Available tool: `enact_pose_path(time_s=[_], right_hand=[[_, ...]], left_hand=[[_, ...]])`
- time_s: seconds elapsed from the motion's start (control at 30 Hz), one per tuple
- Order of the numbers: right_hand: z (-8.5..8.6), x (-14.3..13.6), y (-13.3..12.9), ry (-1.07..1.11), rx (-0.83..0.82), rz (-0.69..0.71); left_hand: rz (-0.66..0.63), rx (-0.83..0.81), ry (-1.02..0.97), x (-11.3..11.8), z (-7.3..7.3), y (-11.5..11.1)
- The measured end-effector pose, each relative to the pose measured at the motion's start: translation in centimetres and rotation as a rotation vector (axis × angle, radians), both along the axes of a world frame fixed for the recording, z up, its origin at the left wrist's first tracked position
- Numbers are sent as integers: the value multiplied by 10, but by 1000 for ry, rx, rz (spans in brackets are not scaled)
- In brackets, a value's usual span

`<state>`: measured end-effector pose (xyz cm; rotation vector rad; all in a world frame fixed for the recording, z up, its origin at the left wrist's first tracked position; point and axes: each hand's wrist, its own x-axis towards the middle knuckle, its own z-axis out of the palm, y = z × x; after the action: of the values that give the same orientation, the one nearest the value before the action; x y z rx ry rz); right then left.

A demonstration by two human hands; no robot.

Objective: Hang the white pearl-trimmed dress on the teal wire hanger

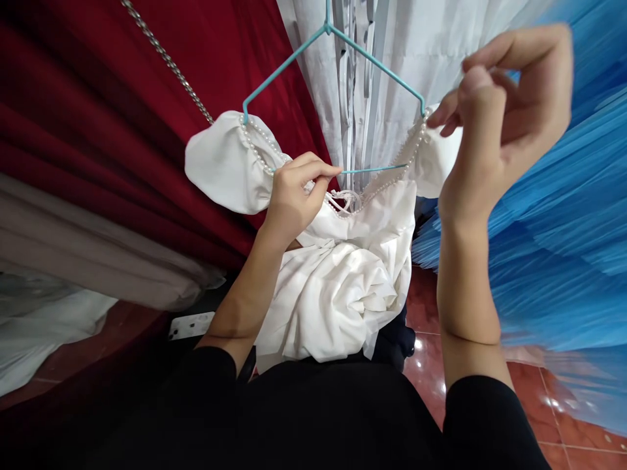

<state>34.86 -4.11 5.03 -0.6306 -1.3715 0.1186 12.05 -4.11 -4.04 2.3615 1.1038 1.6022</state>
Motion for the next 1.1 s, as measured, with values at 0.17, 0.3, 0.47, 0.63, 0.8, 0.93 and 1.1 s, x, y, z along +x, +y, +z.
enact_pose_path(time_s=[0.17, 0.3, 0.47, 0.63, 0.8, 0.93, 1.1], right_hand=[[-63, -24, -5, -505, -22, -16], [-107, -33, 4, -737, -62, -173], [-111, -38, 3, -683, -93, -176], [-109, -40, 7, -652, -80, -186], [-109, -30, 9, -650, -105, -199], [-106, -23, 13, -665, -140, -178], [-106, -24, 16, -677, -146, -158]], left_hand=[[16, -11, 18, 2, 4, -9], [42, 28, 62, 0, 3, -19], [139, 284, -127, -15, 3, -13], [409, 274, -199, -57, -1, 10], [395, 285, -154, -88, -12, 40], [402, 319, -225, -109, -4, 56], [499, 321, -389, -147, -18, 58]])
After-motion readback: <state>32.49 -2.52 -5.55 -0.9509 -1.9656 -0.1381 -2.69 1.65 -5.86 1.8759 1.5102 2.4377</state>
